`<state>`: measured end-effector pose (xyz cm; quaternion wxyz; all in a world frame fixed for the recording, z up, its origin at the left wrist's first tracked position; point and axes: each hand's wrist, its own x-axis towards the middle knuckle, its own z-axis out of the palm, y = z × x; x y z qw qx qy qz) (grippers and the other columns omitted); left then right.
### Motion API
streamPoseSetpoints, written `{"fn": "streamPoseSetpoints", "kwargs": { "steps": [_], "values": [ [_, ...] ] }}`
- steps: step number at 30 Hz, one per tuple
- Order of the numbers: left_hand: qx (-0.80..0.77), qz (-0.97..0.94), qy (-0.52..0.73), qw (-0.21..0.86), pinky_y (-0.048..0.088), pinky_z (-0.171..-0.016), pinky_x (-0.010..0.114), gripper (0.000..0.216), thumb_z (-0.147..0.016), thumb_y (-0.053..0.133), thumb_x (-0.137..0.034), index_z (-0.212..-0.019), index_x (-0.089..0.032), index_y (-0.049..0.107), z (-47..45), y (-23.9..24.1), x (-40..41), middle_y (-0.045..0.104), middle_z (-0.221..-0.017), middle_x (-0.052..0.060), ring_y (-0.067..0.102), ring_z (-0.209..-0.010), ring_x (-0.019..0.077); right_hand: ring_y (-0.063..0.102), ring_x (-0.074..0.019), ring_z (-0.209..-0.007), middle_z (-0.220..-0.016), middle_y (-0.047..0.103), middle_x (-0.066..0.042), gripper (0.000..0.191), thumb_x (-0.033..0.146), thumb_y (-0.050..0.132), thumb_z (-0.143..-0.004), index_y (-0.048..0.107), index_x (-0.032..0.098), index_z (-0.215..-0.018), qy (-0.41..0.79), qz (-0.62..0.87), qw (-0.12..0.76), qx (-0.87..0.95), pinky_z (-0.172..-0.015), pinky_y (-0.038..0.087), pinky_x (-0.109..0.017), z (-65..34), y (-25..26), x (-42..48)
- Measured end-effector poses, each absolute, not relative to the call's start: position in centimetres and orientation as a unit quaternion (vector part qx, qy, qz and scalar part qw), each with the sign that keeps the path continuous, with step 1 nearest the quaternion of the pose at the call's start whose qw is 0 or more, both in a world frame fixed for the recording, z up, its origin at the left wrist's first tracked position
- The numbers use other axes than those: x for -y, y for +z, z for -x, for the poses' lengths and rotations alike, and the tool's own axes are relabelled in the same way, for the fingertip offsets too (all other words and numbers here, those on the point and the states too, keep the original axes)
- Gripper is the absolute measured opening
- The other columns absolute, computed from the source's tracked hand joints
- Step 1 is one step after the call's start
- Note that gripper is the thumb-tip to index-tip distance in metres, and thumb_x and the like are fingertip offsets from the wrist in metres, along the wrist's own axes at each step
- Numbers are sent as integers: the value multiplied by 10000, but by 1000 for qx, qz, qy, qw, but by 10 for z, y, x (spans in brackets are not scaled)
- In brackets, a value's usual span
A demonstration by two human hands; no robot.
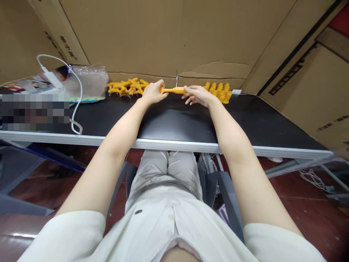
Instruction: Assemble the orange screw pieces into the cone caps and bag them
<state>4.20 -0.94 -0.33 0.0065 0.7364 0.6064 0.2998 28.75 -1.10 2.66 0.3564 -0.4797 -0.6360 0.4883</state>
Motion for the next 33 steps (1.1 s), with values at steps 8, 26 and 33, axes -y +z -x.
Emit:
{"fn": "streamPoseSetpoints", "kwargs": {
  "steps": [8,26,33],
  "values": [
    [-587,-747,313,-6,523,-1183,544,412,-897,730,-355,-1298,-264,710,-37,-8,2,801,-1146,96,729,-1274,406,677,-83,-571,-793,790,-21,153,263,783,-1076,680,170,-1014,474,462,387,642,-544,499,-159,-287,25,11],
    [-591,-746,307,-13,544,-1135,506,409,-898,711,-395,-1284,-259,712,-44,-7,6,809,-1133,110,734,-1241,400,447,-107,-362,-443,506,22,703,919,691,-922,649,228,-802,461,522,374,612,-385,371,-226,-277,23,4],
    [-578,-749,323,-10,544,-1134,512,435,-869,717,-374,-1295,-286,716,-44,-9,4,802,-1077,92,722,-1222,392,425,-136,-351,-417,448,26,712,952,688,-887,667,243,-830,464,538,355,608,-363,359,-251,-275,24,3]
  ]
}}
